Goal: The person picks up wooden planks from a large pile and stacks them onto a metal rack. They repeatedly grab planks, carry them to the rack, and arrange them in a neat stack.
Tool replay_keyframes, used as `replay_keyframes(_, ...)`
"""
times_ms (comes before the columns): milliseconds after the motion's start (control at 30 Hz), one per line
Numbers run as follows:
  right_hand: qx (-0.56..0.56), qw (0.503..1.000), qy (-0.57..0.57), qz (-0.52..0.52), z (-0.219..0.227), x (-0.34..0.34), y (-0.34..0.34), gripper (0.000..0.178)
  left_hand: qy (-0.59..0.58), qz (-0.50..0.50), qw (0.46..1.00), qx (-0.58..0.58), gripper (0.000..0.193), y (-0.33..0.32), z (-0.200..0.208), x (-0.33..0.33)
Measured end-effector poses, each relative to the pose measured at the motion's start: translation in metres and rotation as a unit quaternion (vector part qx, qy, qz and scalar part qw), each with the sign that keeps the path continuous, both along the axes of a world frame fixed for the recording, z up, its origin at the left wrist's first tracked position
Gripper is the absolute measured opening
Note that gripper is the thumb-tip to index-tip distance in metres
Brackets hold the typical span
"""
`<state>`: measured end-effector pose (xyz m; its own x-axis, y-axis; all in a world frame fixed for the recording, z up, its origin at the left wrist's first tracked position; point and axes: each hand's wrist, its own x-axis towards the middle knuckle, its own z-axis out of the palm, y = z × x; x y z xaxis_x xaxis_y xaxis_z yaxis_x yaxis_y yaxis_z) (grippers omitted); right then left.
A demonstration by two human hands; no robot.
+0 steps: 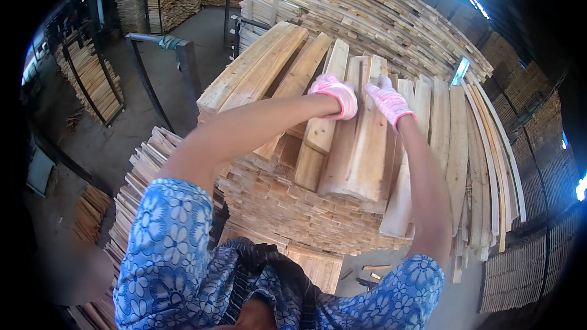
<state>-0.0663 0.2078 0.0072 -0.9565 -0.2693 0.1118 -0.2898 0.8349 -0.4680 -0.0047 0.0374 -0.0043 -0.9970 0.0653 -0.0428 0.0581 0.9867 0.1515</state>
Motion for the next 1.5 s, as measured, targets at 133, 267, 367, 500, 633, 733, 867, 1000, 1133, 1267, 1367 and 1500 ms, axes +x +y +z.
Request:
replay_keyframes(133,0.051,0.998,-0.040,-0.009,0.012,0.000,-0.002,0.095,0.013,-0.080,0.995,-0.054,0.037,-0.008,-0.006,-0.013)
replay_keyframes(267,0.066,0.995,-0.071,-0.032,0.009,0.010,0.003,0.099,-0.049,-0.037,0.997,0.046,0.049,-0.014,0.010,0.007)
replay_keyframes(367,0.079,0.994,-0.073,-0.017,0.006,-0.006,0.020,0.097,-0.028,-0.062,0.997,0.039,0.054,-0.007,0.011,0.027)
replay_keyframes(500,0.038,0.995,-0.086,-0.026,0.003,-0.009,0.018,0.087,-0.037,-0.067,0.997,-0.032,0.053,-0.004,0.017,0.040)
replay_keyframes(633,0.031,0.994,-0.092,0.056,0.008,-0.015,0.021,0.090,0.090,-0.059,0.993,0.043,0.049,0.004,-0.001,0.032)
replay_keyframes(733,-0.170,0.967,-0.185,0.040,-0.009,-0.045,0.061,0.084,0.077,-0.097,0.986,0.109,0.056,0.029,0.013,0.045)
replay_keyframes(867,-0.250,0.944,-0.216,0.010,0.026,-0.026,0.052,0.051,-0.029,-0.077,0.992,0.093,0.071,0.031,0.026,0.034)
replay_keyframes(1000,-0.247,0.948,-0.199,0.012,0.052,-0.024,0.039,0.040,-0.023,-0.050,0.996,0.064,0.070,0.039,0.022,0.019)
replay_keyframes(1133,-0.026,0.999,-0.032,0.028,0.016,-0.036,0.054,0.059,0.035,-0.093,0.994,0.037,0.049,0.041,0.011,0.013)
replay_keyframes(1267,0.208,0.978,0.001,-0.033,-0.001,-0.039,-0.004,0.062,0.080,-0.155,0.984,-0.034,0.047,0.011,-0.013,-0.023)
replay_keyframes(1367,0.253,0.967,-0.034,-0.009,0.010,-0.033,-0.010,0.057,-0.012,-0.146,0.989,-0.008,0.049,0.014,0.003,-0.027)
replay_keyframes(1500,0.193,0.981,-0.018,-0.026,0.002,-0.041,0.014,0.061,0.065,-0.142,0.987,0.044,0.054,0.015,0.008,0.003)
